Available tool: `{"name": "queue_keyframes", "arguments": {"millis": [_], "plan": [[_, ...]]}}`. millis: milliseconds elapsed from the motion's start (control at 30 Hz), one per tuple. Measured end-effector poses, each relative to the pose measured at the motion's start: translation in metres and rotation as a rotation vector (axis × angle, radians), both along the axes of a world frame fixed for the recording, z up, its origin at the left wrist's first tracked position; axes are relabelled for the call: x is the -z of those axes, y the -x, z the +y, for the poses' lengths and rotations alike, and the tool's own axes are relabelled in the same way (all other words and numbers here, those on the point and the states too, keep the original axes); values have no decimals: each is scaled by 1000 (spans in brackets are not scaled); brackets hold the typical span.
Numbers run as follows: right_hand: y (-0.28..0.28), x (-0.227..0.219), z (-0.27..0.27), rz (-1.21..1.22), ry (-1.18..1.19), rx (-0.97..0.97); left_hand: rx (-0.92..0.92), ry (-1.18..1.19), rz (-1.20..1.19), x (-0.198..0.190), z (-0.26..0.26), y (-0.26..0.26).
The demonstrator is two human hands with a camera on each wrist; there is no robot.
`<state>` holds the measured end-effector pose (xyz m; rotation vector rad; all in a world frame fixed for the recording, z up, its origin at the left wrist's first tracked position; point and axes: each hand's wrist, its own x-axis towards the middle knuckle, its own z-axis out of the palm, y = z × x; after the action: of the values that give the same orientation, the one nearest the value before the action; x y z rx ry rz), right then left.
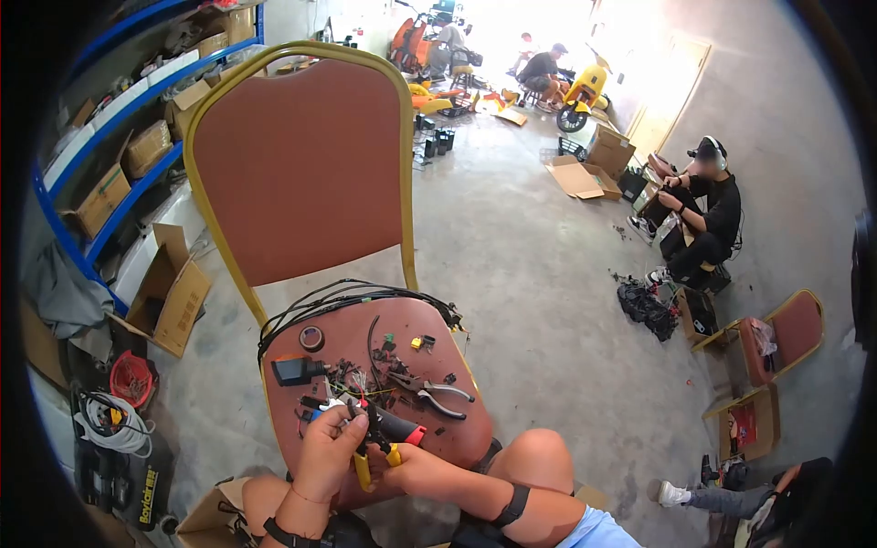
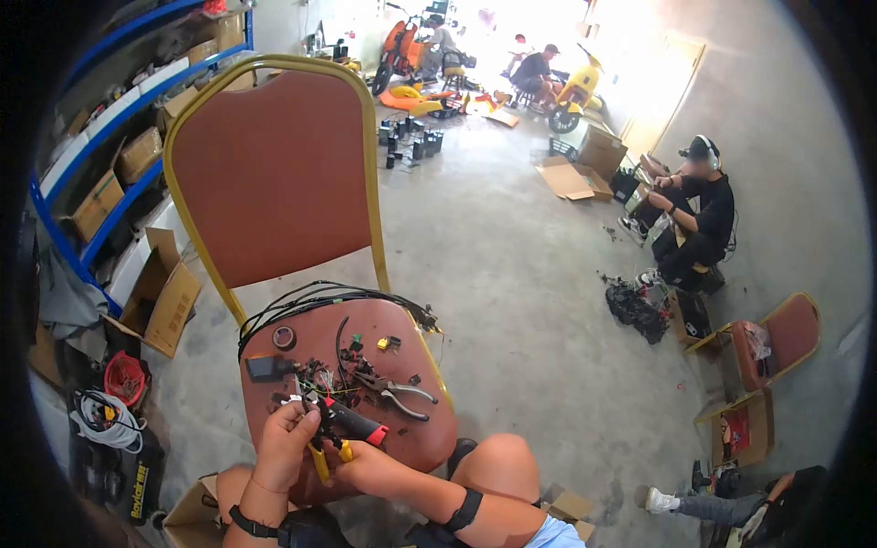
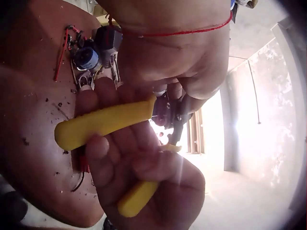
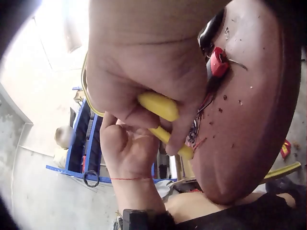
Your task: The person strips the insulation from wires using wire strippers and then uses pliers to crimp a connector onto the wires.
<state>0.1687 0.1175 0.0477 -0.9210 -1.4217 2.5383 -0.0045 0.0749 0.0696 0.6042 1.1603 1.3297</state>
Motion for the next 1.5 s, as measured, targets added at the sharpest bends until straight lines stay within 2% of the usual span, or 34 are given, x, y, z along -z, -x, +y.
{"name": "queue_keyframes", "arguments": {"millis": [133, 333, 467, 567, 600, 700, 800, 967, 1100, 1167, 1267, 1300, 1400, 1500], "plan": [[-4, -9, 3, 45, -54, -17, 22, -21, 75, -5, -1, 0], [-6, -32, 4, 20, -17, -12, 38, 39, 29, -5, -2, 1], [-6, -16, -1, 33, -58, 11, 37, 58, 26, -5, -3, 1], [-6, -26, 2, 0, -65, -25, 27, 56, 14, -4, -2, 5], [-7, -29, 1, -27, -52, -49, 14, 29, -10, -3, -1, 5], [-5, 2, -3, 7, -31, -69, -55, -36, -53, 1, 0, 4], [-2, 4, -9, 52, 99, 50, -104, -22, -73, 4, -2, 12], [-4, 7, -7, 3, 122, 38, -118, -58, -114, 2, -1, 14], [-5, -10, -6, 131, 82, 35, -275, -65, -48, 11, 1, 16], [-7, 13, -4, 127, 88, 14, -365, -69, -60, 8, 4, 20], [-8, 31, -1, 104, 88, 6, -241, -106, 164, 11, 2, 11], [-7, 27, 0, 94, 86, 6, -228, -110, 150, 2, 2, -2], [-6, 6, -1, 82, 35, 32, 13, 6, 131, -2, 1, -1], [-5, 4, -4, 97, 100, 92, -49, 48, 139, 3, 0, 5]]}}
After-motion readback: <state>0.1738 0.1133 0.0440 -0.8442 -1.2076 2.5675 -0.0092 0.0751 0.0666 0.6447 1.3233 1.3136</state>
